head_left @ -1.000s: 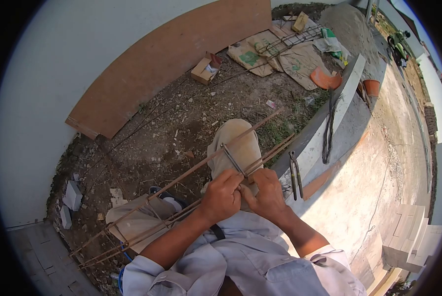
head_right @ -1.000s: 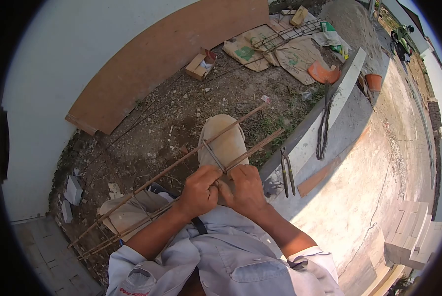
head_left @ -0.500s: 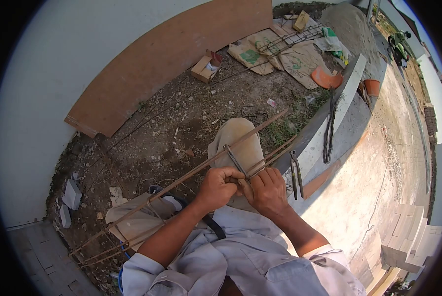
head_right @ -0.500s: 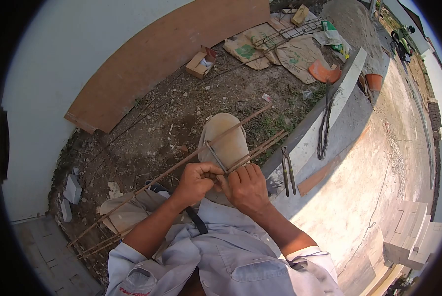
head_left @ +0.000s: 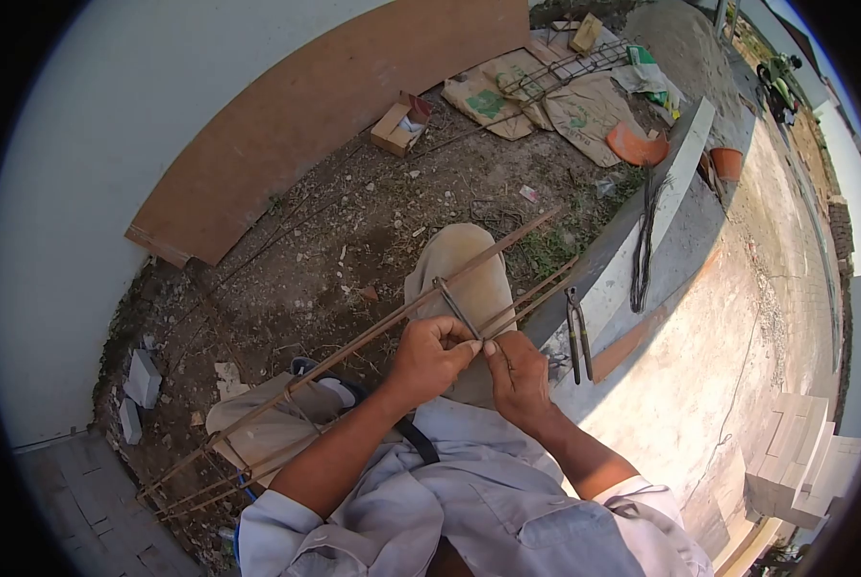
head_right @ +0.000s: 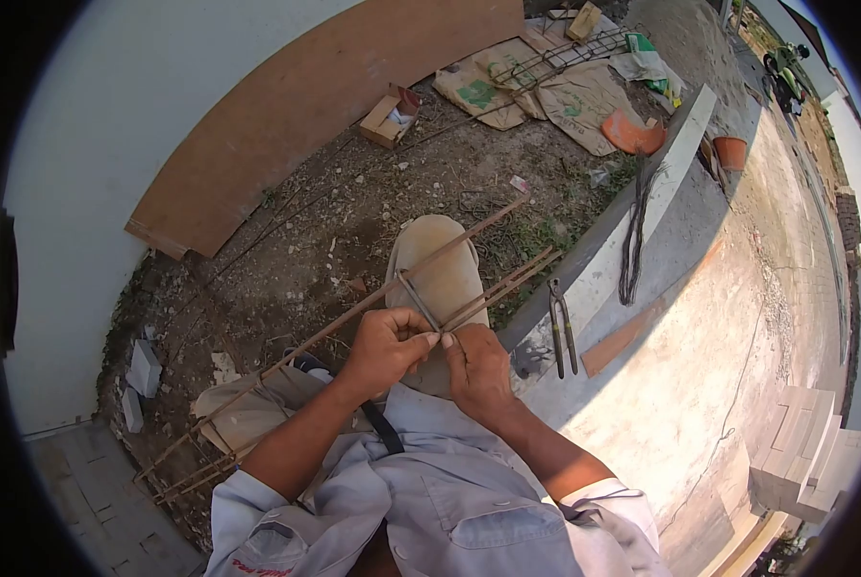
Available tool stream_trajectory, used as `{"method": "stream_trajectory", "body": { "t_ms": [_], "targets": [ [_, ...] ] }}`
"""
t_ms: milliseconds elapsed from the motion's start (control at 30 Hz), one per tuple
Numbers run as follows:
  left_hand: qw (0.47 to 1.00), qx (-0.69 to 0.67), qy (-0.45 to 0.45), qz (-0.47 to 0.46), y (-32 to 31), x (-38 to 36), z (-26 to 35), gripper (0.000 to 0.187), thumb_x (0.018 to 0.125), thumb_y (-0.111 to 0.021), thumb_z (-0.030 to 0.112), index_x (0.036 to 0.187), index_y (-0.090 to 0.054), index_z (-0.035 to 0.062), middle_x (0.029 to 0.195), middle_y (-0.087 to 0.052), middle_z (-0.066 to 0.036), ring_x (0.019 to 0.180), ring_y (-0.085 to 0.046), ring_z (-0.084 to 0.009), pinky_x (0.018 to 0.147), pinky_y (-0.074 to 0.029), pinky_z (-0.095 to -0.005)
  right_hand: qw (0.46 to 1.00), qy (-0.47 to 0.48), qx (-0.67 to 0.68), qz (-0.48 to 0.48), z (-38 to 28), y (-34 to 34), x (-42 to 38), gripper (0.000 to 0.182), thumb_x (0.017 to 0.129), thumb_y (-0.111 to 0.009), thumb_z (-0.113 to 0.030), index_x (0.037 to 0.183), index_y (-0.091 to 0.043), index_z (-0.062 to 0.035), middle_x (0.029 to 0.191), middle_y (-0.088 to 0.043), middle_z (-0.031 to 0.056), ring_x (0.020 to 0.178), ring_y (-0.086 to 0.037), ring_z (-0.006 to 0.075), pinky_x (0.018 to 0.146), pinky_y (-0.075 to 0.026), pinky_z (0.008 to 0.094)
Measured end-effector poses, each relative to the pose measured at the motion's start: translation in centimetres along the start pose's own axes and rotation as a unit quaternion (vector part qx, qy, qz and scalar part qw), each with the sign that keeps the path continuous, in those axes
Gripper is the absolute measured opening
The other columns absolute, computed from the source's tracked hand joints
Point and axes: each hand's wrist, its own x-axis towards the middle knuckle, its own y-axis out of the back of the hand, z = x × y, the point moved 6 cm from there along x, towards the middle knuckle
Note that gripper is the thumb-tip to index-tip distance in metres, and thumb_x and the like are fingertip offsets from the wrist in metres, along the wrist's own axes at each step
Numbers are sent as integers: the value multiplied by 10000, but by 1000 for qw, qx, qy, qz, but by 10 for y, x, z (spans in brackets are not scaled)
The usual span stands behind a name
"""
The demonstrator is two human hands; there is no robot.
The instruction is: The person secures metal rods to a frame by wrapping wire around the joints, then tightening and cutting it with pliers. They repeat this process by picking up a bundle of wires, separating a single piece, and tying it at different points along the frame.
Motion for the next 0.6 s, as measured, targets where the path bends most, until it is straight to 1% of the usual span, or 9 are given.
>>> {"method": "stream_trajectory", "body": {
  "t_ms": [33,100,200,300,400,500,567,600],
  "targets": [
    [1000,-3,-5,5,-1,1,1,136,967,-711,27,1060,-724,-72,773,-689,-43,597,-594,-53,492,-452,-227,997,-65,33,-18,7,-1,-1,224,1031,-638,-113,854,-616,23,790,-609,135,732,-597,295,726,-460,380],
    [1000,-8,-15,16,-3,3,3,159,985,-707,53,1077,-735,-73,741,-677,-32,577,-577,-49,484,-440,-224,974,-194,100,-52,17,-5,-6,279,1060,-615,-165,862,-637,30,786,-637,110,731,-611,227,730,-455,340],
    [1000,4,2,-11,-2,2,7,201,1018,-685,113,1077,-754,-66,716,-666,-19,561,-562,-46,483,-433,-218,936,-240,255,-46,28,-13,-10,288,1062,-611,-198,894,-678,27,842,-681,82,783,-614,159,749,-468,326],
    [999,-1,15,-29,-2,3,4,253,1040,-684,183,1037,-766,-56,706,-658,-14,564,-558,-44,483,-429,-217,862,-283,421,-21,40,-28,-17,274,1053,-628,-209,928,-703,23,868,-696,76,786,-619,167,764,-480,319],
    [999,-11,39,-35,-3,3,2,267,1046,-691,208,1026,-771,-46,696,-649,-7,558,-547,-41,481,-423,-215,781,-340,524,-3,37,-31,-21,279,1050,-640,-221,949,-709,29,885,-707,94,807,-626,163,793,-500,322],
    [997,-47,45,-42,-4,5,-3,265,1047,-696,214,989,-764,-35,694,-644,-4,558,-543,-43,483,-423,-216,831,-288,471,-68,49,-28,-18,322,1057,-646,-278,980,-714,28,893,-716,97,822,-649,178,818,-516,329],
    [997,-25,58,-35,-2,5,-3,255,1046,-696,202,953,-753,-28,700,-645,-5,565,-547,-47,486,-427,-218,912,-252,317,-63,48,-1,-11,328,1052,-665,-295,982,-715,22,887,-715,105,839,-663,184,820,-530,341],
    [997,-16,64,-32,-2,5,-3,252,1046,-696,197,935,-747,-24,702,-646,-5,568,-550,-48,488,-429,-220,943,-230,234,-60,50,16,-9,331,1049,-675,-303,983,-716,19,884,-715,108,847,-670,188,820,-536,347]
  ]
}}
